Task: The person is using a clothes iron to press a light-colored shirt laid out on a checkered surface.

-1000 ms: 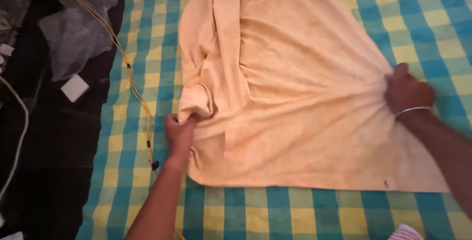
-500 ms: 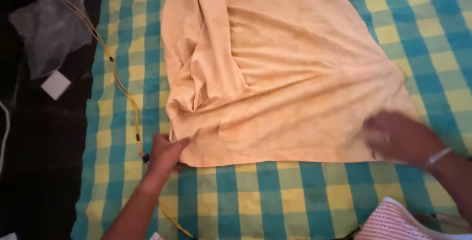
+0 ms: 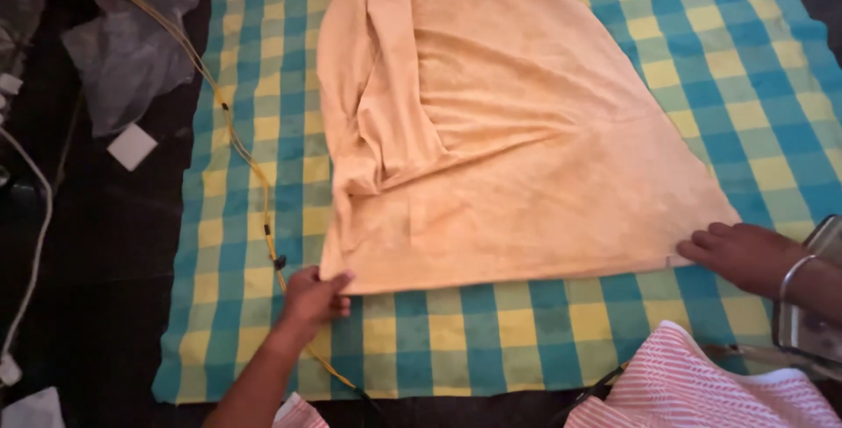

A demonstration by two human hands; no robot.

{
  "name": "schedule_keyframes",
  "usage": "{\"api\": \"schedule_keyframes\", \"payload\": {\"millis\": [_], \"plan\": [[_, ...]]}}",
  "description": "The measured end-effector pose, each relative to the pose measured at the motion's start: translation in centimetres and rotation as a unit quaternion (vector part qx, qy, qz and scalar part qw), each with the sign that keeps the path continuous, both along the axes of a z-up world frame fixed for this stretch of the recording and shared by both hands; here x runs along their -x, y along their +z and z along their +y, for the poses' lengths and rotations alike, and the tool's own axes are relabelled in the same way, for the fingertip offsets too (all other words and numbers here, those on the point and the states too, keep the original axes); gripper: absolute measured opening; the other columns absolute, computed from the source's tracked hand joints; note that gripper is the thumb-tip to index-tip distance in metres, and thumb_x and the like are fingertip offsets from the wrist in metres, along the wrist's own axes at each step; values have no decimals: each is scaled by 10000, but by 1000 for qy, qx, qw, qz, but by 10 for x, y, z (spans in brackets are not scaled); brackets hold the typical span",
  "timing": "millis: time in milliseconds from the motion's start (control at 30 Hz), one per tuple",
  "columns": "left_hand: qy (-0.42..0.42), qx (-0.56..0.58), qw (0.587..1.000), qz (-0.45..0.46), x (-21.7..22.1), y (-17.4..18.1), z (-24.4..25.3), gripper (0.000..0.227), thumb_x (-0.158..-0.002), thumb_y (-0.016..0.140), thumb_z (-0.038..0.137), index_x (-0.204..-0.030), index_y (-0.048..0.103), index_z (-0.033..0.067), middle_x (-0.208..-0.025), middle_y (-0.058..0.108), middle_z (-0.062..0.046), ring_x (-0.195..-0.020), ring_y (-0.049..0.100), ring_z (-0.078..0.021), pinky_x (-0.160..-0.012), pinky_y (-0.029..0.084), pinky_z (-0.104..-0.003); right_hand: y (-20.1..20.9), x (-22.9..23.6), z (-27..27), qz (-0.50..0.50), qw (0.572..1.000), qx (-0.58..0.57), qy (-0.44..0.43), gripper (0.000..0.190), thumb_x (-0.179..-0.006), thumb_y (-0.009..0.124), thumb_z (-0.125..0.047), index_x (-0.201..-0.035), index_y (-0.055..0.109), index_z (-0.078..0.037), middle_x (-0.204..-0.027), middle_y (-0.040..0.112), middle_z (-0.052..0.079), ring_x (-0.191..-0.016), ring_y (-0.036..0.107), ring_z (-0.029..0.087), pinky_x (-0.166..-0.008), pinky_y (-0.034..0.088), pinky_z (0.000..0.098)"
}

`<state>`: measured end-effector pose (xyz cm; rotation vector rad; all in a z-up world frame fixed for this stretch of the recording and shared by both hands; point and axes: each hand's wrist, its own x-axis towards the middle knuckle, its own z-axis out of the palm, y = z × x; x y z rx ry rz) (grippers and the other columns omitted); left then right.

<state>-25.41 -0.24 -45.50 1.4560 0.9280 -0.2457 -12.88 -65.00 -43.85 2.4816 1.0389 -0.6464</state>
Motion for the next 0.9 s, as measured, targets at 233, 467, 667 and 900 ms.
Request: {"api": "schedule_keyframes", "payload": {"millis": [233, 467, 667, 900], "plan": [[-165, -112, 977, 73, 10, 16, -15, 312, -843, 812, 130, -935, 602, -81, -664, 662, -131, -455, 646, -206, -403, 544, -375, -19, -11, -22, 114, 972, 174, 109, 335, -939, 590, -200, -1267, 523, -201, -1203, 592, 8, -1197, 531, 240, -985, 483, 404], [-425, -571, 674, 198, -23, 128, -77, 918, -656, 926, 593, -1296, 530, 66, -1154, 646, -143, -1000, 683, -333, -778, 561, -530, 48, -35, 68, 50, 983, -94, -147, 318, -858, 616, -159, -1159, 695, -223, -1123, 679, 15, -1062, 686, 250, -944, 561, 405], [-437, -538, 545, -472, -113, 68, -188, 110, -883, 616, 125, -986, 637, 89, -1008, 663, -105, -1043, 631, -337, -931, 485, -503, -38, -76, 201, -73, 827, -557, -17, 448, -740, 557, 93, -1149, 685, -37, -1298, 637, 188, -1248, 578, 369, -1060, 472, 430], [-376, -574, 633, -358, -251, 3, -164, 142, -876, 609, 93, -1005, 667, 105, -1023, 679, -106, -1075, 628, -360, -923, 526, -430, -36, -78, 225, -153, 864, -474, -66, 339, -875, 607, -41, -1201, 673, -108, -1380, 618, 96, -1350, 552, 328, -1149, 435, 433]]}}
